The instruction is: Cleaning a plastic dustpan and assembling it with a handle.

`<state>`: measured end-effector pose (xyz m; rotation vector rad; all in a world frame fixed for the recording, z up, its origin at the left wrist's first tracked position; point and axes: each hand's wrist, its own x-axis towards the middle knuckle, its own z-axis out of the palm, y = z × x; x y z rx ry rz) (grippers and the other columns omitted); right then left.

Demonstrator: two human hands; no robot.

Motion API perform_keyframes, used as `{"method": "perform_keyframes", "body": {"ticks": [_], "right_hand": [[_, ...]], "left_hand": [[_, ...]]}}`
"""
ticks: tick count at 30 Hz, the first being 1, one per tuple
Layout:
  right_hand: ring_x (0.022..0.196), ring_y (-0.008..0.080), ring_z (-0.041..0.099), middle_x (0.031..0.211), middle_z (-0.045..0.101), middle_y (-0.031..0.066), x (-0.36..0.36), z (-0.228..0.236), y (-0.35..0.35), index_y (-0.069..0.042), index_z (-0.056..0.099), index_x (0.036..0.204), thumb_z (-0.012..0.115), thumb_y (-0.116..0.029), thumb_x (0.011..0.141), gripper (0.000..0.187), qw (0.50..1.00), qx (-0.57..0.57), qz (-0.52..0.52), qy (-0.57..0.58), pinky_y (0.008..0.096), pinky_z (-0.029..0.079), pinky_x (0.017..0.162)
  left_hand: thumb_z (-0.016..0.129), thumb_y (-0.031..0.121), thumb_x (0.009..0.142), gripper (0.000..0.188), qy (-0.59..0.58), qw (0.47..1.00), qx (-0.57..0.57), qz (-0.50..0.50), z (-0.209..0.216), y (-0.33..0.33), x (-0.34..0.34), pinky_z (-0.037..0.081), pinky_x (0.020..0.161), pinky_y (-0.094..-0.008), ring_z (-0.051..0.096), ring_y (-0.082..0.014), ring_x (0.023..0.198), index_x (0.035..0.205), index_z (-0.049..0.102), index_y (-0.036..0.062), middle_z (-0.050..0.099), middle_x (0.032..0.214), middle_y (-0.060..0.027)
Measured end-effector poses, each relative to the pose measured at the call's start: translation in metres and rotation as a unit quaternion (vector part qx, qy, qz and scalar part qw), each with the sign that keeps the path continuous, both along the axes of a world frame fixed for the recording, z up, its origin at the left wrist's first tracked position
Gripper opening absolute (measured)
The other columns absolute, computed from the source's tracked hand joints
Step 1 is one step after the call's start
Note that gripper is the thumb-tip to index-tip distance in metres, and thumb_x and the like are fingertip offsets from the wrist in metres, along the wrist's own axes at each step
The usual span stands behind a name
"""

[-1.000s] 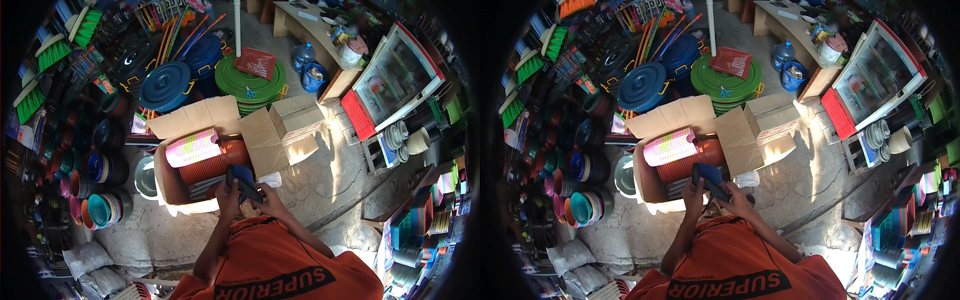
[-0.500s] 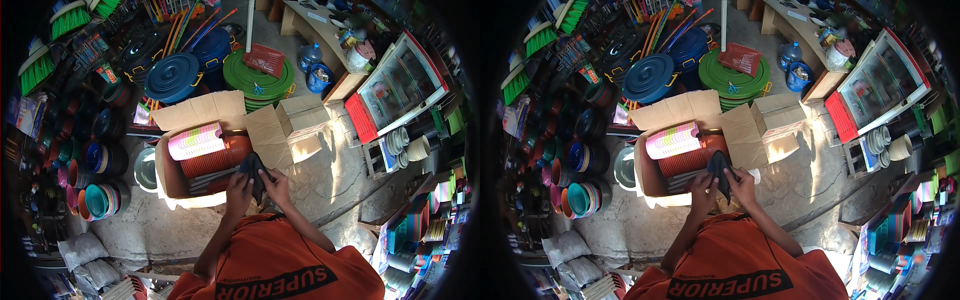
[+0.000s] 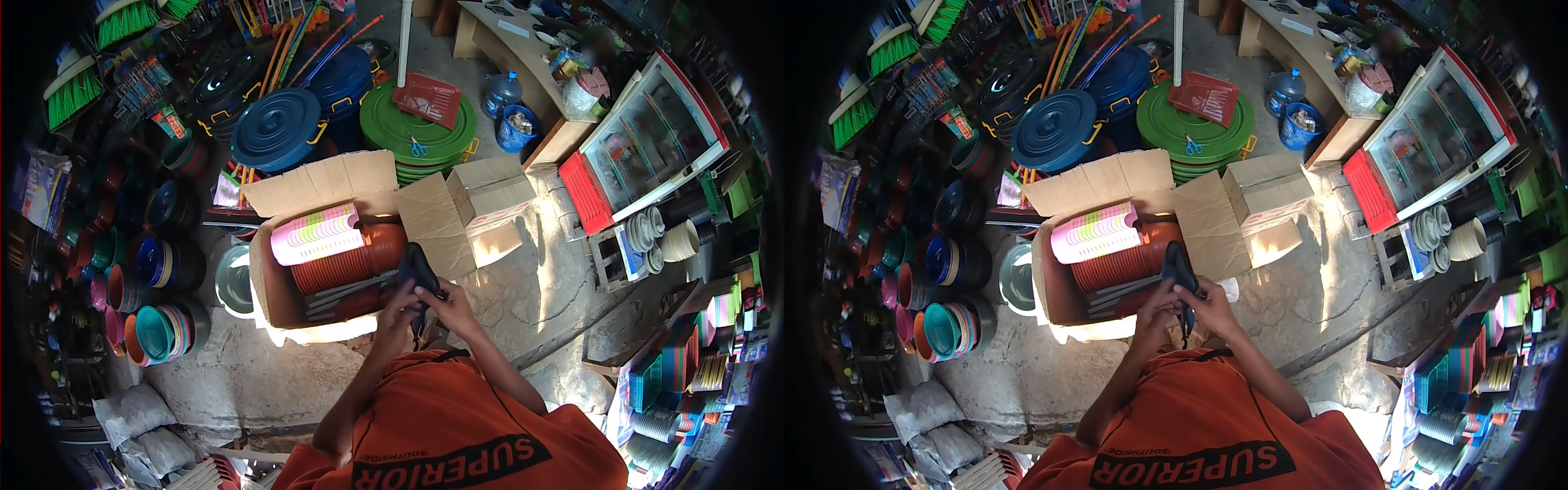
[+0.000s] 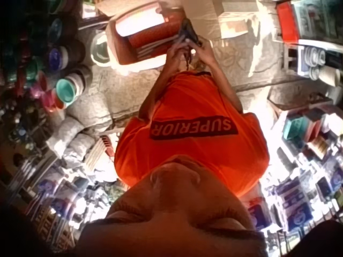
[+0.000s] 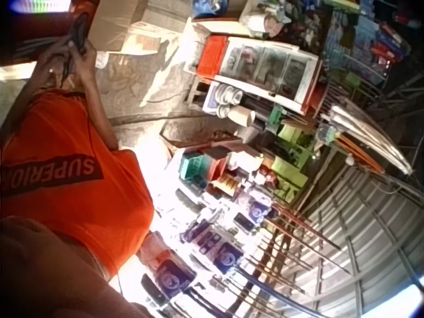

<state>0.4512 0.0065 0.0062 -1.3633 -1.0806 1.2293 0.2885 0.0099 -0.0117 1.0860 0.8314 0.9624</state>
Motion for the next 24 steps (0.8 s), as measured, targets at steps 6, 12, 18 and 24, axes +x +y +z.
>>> {"method": "perform_keyframes", "body": {"ticks": [6, 12, 18, 24], "right_hand": [[0.065, 0.0000, 0.050, 0.076, 0.061, -0.0066, 0.011, 0.049, 0.007, 0.001, 0.067, 0.115, 0.069, -0.016, 0.095, 0.027, 0.996, -0.038, 0.075, 0.024, 0.0199, 0.038, 0.055], [0.090, 0.0058, 0.061, 0.101, 0.070, 0.0035, 0.024, 0.074, 0.027, 0.000, 0.064, 0.121, 0.065, -0.024, 0.098, 0.034, 0.990, 0.001, 0.096, 0.101, 0.0226, 0.049, 0.078], [0.116, 0.0139, 0.058, 0.128, 0.062, 0.0095, 0.028, 0.039, 0.029, -0.002, 0.050, 0.139, 0.062, -0.036, 0.098, 0.054, 0.947, -0.195, 0.091, 0.238, 0.0322, 0.047, 0.100], [0.098, 0.0129, 0.065, 0.108, 0.069, 0.0076, 0.016, 0.003, 0.007, -0.001, 0.053, 0.131, 0.071, -0.018, 0.092, 0.046, 0.964, -0.161, 0.146, 0.154, 0.0273, 0.052, 0.087]], "left_hand": [[0.058, -0.003, 0.084, 0.066, -0.015, 0.996, 0.020, 0.080, 0.012, 0.020, -0.020, 0.047, 0.096, -0.0311, 0.059, -0.0160, 0.109, 0.146, 0.038, 0.0013, 0.057, 0.129, -0.0128], [0.067, 0.008, 0.087, 0.049, -0.011, 0.999, 0.013, -0.040, 0.008, 0.041, -0.038, 0.048, 0.096, -0.0325, 0.060, -0.0157, 0.107, 0.133, 0.053, 0.0012, 0.064, 0.119, -0.0090], [0.067, 0.023, 0.094, 0.037, -0.027, 0.986, -0.163, -0.005, 0.011, 0.041, -0.030, 0.050, 0.091, -0.0301, 0.060, -0.0144, 0.105, 0.123, 0.062, 0.0005, 0.067, 0.112, -0.0074], [0.069, 0.016, 0.092, 0.060, 0.091, 0.989, -0.119, 0.002, -0.001, 0.028, -0.051, 0.053, 0.088, -0.0313, 0.064, -0.0169, 0.098, 0.142, 0.040, 0.0020, 0.067, 0.111, -0.0112]]}}
